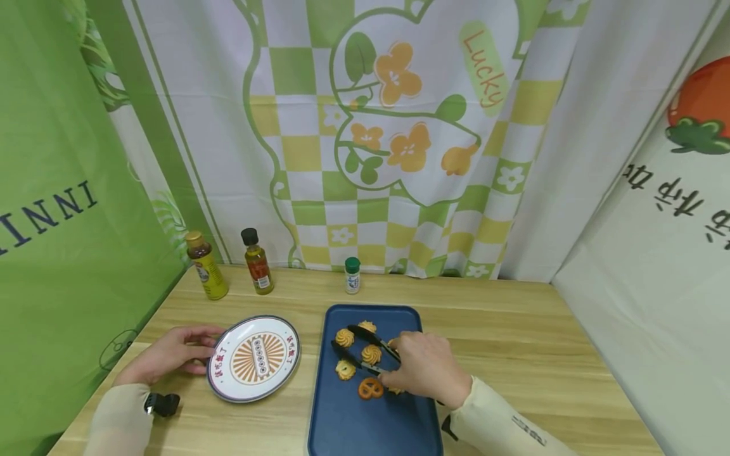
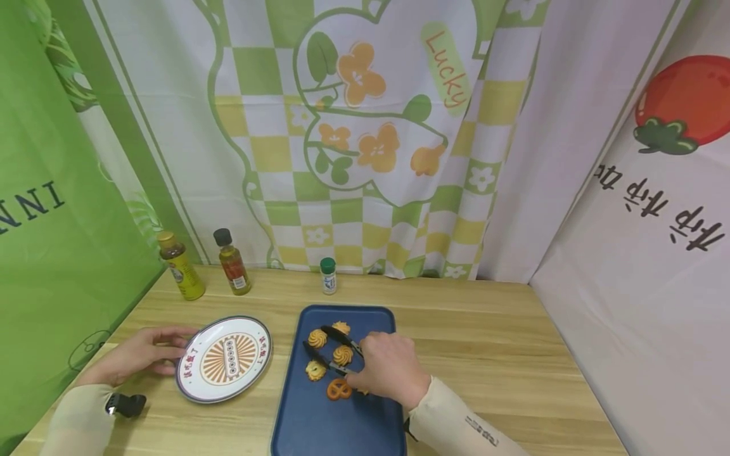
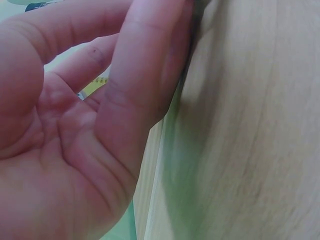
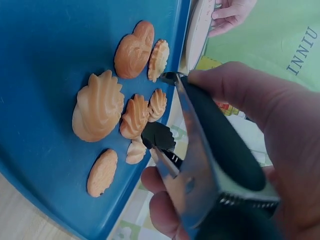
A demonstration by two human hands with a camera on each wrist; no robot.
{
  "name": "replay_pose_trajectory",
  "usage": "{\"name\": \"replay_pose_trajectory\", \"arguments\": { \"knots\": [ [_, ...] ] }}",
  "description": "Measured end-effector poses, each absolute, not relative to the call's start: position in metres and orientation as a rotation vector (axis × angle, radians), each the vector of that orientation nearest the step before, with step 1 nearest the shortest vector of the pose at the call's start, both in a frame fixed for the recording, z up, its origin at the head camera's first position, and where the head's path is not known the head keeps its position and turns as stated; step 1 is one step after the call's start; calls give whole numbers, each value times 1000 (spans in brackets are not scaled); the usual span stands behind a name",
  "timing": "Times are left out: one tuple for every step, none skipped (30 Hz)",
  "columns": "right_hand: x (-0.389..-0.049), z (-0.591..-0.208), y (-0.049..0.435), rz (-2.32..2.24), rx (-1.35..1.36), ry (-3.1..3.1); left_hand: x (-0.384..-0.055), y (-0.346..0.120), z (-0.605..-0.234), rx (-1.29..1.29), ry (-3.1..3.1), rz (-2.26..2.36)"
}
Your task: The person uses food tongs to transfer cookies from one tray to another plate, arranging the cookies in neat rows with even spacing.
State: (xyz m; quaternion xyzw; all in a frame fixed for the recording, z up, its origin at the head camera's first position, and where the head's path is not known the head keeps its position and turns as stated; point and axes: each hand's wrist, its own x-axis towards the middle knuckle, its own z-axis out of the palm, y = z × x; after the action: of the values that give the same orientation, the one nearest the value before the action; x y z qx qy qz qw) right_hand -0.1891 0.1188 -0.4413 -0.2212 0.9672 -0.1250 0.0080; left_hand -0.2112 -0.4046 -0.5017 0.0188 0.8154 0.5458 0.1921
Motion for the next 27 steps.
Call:
{"name": "replay_pose_trajectory", "arguments": {
  "knots": [
    [-189, -441, 119, -385, -695, 3028, -211, -404, -501, 53, 2291, 1531],
    [-189, -441, 118, -374, -700, 3034, -211, -404, -501, 54, 2293, 1530],
    [-189, -441, 118, -373, -703, 3040, -211, -403, -500, 53, 2294, 1530],
    [-189, -441, 118, -371, -707, 3046, -210, -403, -499, 52, 2295, 1528],
    [-189, -441, 117, -367, -707, 3052, -210, -403, -499, 51, 2296, 1526],
    [-189, -441, 117, -360, -709, 3056, -210, -402, -499, 51, 2296, 1525],
    [-189, -441, 117, -354, -712, 3060, -210, -402, -498, 51, 2298, 1523],
    [-189, -440, 117, -356, -713, 3063, -210, -402, -498, 49, 2297, 1523],
    [-189, -440, 116, -360, -714, 3064, -210, -402, -498, 47, 2296, 1523],
    [-188, -440, 116, -364, -716, 3065, -209, -401, -498, 43, 2296, 1523],
    [-188, -440, 116, -364, -715, 3065, -209, -401, -497, 41, 2295, 1524],
    [-188, -439, 116, -367, -715, 3065, -209, -401, -497, 46, 2294, 1525],
    [-188, -439, 115, -367, -713, 3066, -209, -401, -497, 52, 2294, 1523],
    [-188, -438, 115, -375, -712, 3067, -209, -401, -497, 48, 2295, 1525],
    [-188, -438, 114, -379, -710, 3068, -209, -401, -497, 46, 2296, 1526],
    [-188, -438, 114, -386, -710, 3072, -209, -401, -497, 48, 2297, 1525],
    [-188, -438, 113, -384, -708, 3075, -209, -401, -498, 56, 2297, 1524],
    [-189, -438, 112, -383, -709, 3082, -209, -402, -498, 60, 2300, 1522],
    [-189, -438, 112, -384, -715, 3089, -209, -402, -498, 59, 2301, 1521],
    [-189, -437, 111, -388, -722, 3095, -209, -402, -498, 51, 2300, 1525],
    [-190, -438, 111, -384, -729, 3103, -209, -402, -499, 63, 2299, 1526],
    [-190, -437, 111, -382, -736, 3108, -209, -402, -499, 65, 2298, 1527],
    [-190, -437, 110, -382, -742, 3112, -209, -402, -499, 76, 2298, 1526],
    [-190, -437, 110, -382, -747, 3115, -209, -402, -499, 78, 2298, 1528],
    [-191, -437, 110, -389, -749, 3114, -209, -403, -499, 76, 2297, 1530],
    [-191, -436, 109, -395, -748, 3111, -209, -403, -499, 71, 2296, 1532],
    [-191, -435, 109, -402, -746, 3108, -209, -403, -499, 74, 2296, 1531]
  ]
}}
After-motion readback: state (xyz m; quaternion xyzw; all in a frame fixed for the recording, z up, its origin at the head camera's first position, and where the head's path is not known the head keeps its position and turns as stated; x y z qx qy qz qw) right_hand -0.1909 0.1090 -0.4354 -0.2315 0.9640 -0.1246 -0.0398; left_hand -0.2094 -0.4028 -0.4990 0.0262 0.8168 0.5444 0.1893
